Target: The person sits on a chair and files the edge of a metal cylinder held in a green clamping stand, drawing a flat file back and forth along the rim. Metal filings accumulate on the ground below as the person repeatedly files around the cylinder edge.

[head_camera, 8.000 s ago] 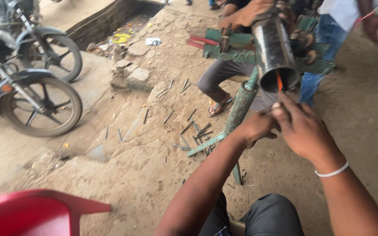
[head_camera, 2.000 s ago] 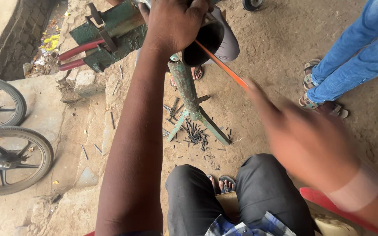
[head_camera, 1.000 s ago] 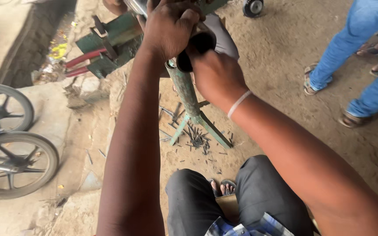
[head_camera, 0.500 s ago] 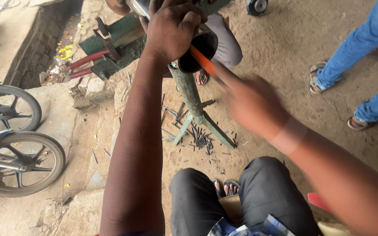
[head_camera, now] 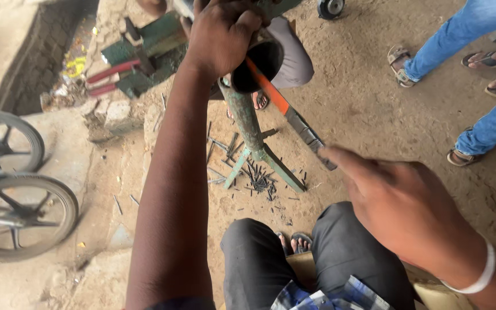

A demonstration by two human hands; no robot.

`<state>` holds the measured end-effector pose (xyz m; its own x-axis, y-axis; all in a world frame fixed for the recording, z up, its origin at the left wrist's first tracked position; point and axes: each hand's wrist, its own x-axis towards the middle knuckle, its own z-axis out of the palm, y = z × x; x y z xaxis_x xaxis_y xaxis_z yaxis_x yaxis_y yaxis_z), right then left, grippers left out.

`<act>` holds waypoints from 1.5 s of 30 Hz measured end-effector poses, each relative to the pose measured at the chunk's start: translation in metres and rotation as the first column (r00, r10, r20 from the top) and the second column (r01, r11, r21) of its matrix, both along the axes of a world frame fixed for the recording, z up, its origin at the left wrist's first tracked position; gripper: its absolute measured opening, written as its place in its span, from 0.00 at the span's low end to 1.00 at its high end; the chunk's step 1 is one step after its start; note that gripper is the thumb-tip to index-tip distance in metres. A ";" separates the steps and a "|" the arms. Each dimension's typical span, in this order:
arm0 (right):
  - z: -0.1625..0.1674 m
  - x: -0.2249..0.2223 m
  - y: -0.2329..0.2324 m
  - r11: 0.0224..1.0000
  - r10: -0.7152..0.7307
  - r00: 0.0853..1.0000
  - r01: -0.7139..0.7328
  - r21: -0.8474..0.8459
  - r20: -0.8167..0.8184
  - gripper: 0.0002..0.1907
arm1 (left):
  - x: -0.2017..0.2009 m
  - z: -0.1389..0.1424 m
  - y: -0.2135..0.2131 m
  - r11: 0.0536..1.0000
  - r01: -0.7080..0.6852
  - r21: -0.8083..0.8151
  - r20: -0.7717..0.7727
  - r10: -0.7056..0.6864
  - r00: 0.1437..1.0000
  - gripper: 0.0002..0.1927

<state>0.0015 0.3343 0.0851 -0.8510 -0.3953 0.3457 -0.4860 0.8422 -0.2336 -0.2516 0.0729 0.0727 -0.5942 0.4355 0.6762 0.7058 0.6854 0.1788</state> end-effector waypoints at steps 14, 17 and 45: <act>-0.037 -0.044 -0.062 0.982 -0.122 0.986 0.137 0.128 -0.113 0.38 | 0.019 0.010 0.010 0.978 -0.145 0.150 0.300 0.095 0.949 0.19; -0.017 -0.059 -0.078 0.971 -0.138 0.971 0.172 0.167 -0.195 0.37 | 0.021 0.012 0.010 0.970 -0.195 0.146 0.256 0.153 0.955 0.18; -0.032 0.014 -0.001 0.990 -0.137 0.985 0.138 -0.008 0.102 0.34 | 0.016 0.008 0.011 0.972 -0.124 0.201 0.284 0.064 0.957 0.17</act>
<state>0.0160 0.3328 0.0529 -0.9278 -0.2677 0.2598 -0.3391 0.8954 -0.2885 -0.2355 0.0843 0.0812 -0.8004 0.2314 0.5531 0.5432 0.6702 0.5058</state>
